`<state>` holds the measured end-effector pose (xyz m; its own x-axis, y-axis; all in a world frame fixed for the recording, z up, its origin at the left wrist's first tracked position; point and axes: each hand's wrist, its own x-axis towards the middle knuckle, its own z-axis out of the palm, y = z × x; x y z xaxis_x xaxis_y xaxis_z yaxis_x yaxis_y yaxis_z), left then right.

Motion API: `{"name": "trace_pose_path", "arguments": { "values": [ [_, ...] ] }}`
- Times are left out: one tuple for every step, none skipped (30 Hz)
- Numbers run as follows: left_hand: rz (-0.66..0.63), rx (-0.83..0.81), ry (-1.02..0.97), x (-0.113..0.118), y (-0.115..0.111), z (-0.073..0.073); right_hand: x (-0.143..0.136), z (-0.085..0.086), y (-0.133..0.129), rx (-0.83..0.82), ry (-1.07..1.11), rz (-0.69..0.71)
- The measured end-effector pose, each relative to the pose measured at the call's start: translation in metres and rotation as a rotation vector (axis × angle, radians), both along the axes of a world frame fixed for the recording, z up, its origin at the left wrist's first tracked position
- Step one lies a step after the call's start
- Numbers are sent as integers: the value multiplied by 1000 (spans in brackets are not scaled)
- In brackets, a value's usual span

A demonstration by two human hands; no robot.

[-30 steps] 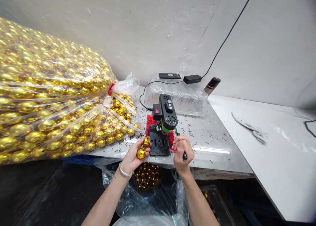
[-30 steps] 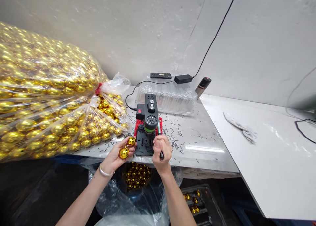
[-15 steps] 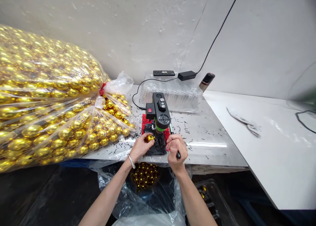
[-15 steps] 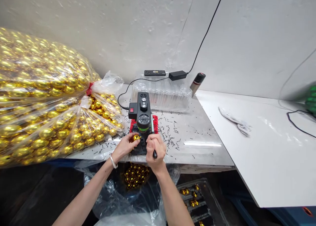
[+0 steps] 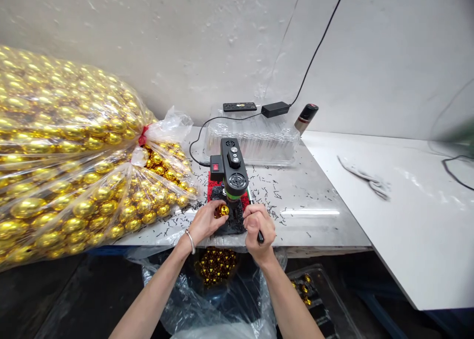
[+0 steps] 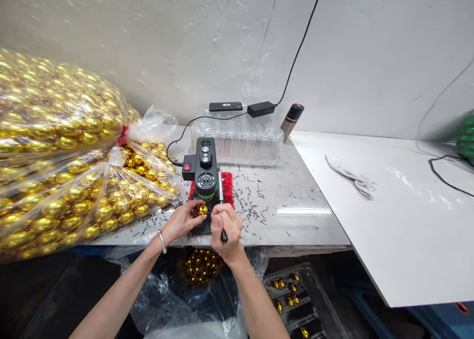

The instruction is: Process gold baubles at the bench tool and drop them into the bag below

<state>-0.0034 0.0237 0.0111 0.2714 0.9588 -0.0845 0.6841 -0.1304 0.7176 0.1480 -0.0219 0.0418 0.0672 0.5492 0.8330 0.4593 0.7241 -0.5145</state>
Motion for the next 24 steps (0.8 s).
{"name": "trace_pose_path", "arguments": {
  "values": [
    [-2,11,3,0,0,-1,0,0,0,0,2,-3],
    [-1,25,14,1,0,-2,0,0,0,1,3,-5],
    [2,38,33,1,1,-2,0,0,0,3,3,-6],
    [4,51,57,2,1,-1,0,0,0,4,2,-6],
    [0,59,83,4,2,0,0,0,0,5,0,-5],
    [-8,63,108,5,3,1,0,0,0,5,-2,-5],
    [-20,67,130,6,3,2,0,0,0,5,-3,-6],
    [-31,71,147,8,4,3,0,0,0,3,-3,-7],
    [-39,76,161,9,5,3,0,0,0,1,-3,-9],
    [-45,82,170,10,6,3,0,0,-1,-1,-4,-10],
    [-46,84,176,11,7,2,0,0,-1,-2,-4,-10],
    [-45,83,175,11,7,0,0,0,-1,-2,-4,-8],
    [-45,78,169,12,8,-1,1,0,-1,-3,-4,-5],
    [-44,73,158,12,8,-3,1,0,-1,-3,-4,0],
    [-42,72,145,12,8,-4,1,0,-1,-1,-1,5],
    [-40,74,133,12,7,-5,1,0,-1,0,1,10],
    [-38,77,123,11,7,-6,1,-1,-1,-1,4,15],
    [-36,80,115,11,7,-6,1,-2,-1,-5,5,18],
    [-33,78,111,11,6,-6,1,-3,-1,-10,7,18],
    [-31,75,108,11,6,-6,2,-6,-1,-17,8,16],
    [-29,72,107,11,6,-6,2,-8,-1,-25,7,13],
    [-27,70,109,12,6,-5,2,-11,-1,-31,4,10],
    [-23,67,114,12,6,-5,3,-15,-1,-32,-2,7],
    [-20,63,120,12,6,-5,3,-19,0,-27,-9,6]
  ]
}}
